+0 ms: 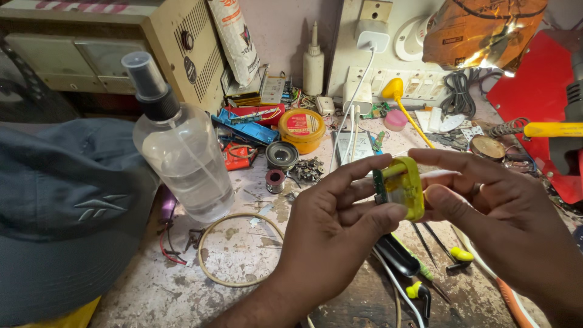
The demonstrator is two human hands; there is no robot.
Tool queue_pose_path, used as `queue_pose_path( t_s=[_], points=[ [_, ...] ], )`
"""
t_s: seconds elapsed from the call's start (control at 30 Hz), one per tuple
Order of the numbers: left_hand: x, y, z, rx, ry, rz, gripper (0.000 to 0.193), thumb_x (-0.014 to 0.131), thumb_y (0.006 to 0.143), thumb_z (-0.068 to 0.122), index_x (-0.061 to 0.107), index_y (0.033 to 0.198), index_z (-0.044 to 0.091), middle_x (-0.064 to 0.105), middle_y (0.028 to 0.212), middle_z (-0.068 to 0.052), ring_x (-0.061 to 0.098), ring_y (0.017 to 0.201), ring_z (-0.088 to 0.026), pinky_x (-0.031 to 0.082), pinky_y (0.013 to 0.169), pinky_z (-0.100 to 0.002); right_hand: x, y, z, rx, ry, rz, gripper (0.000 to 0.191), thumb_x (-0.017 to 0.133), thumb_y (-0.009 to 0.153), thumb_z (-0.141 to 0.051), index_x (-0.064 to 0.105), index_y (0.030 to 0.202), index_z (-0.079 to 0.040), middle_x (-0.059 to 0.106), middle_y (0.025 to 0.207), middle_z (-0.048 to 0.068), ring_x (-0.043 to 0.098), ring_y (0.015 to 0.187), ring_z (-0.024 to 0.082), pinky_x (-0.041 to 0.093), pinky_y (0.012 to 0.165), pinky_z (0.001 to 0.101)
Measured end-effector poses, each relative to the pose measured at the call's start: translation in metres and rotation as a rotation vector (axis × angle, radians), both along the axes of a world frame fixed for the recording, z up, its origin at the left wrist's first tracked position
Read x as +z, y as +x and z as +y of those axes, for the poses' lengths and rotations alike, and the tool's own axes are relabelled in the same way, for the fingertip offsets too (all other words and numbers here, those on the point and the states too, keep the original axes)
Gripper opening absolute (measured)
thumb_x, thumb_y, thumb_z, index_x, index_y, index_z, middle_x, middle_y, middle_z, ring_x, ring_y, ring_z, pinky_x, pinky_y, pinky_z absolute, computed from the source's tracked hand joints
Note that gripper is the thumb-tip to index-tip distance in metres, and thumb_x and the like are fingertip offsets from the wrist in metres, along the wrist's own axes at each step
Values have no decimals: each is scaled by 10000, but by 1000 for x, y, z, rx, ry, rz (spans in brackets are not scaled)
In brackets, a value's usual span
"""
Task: The person assembles a wireless earbuds charging case by inserting a green circuit board into a yellow plastic housing, then attaching the black outer shell. They open the case to reveal green indicator lights and connect a white USB charging cable to the case.
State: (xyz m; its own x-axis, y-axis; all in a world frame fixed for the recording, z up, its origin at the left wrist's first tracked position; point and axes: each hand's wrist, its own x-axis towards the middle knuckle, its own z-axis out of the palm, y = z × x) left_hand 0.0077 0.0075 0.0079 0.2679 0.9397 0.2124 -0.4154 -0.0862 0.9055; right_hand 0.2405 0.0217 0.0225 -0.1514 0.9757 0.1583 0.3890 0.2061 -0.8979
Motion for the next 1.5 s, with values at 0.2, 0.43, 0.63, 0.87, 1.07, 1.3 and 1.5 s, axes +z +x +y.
queue_pose_path(
  t_s=[0.2,0.43,0.63,0.87,1.07,1.3,1.5],
  points=[
    [-4,-1,2,-38,59,-32,585,696,952,129,504,1499,52,699,1242,-132,690,1131,-137,569,979,-266,1,-1,-2,-1,6,-79,478,699,975,-136,625,1444,-73,787,1112,168,791,975,231,652,841,336],
    [-9,-2,3,-21,194,57,565,725,975,139,515,1492,47,689,1249,-103,658,1151,-128,570,974,-287,-6,-4,-1,60,69,0,458,700,992,-105,632,1436,-10,766,944,134,728,840,157,609,737,291],
    [-4,-4,-3,-99,58,52,790,813,829,211,442,1522,132,673,1174,-74,713,988,-129,610,824,-277,-7,-3,-1,32,7,-36,472,717,965,-99,636,1425,-28,755,918,130,739,783,152,607,657,286],
    [-8,-3,2,99,181,358,787,908,728,226,549,1418,100,694,1068,-98,687,895,-119,615,773,-276,25,-16,6,-115,-156,-795,335,718,930,-379,755,1210,-198,791,888,46,765,763,125,630,703,310],
    [-11,-7,3,166,399,389,728,916,761,222,577,1391,88,689,1248,-44,697,980,-116,634,848,-280,29,-26,17,-141,-409,-1180,446,777,832,-527,758,1111,-179,830,902,30,807,783,192,625,780,346],
    [-7,-7,-3,167,450,375,718,909,801,202,565,1423,97,694,1256,-69,733,1042,-150,649,942,-307,15,-24,20,-144,-367,-1081,450,806,791,-334,723,1213,-203,842,845,44,767,747,180,639,744,333],
    [-2,-5,-8,-37,190,198,636,693,896,130,407,1464,118,549,1349,-42,696,1108,-102,620,870,-277,12,-12,21,-172,-222,-1036,436,781,893,-275,703,1321,-248,806,832,14,749,682,158,634,698,293]
  ],
)
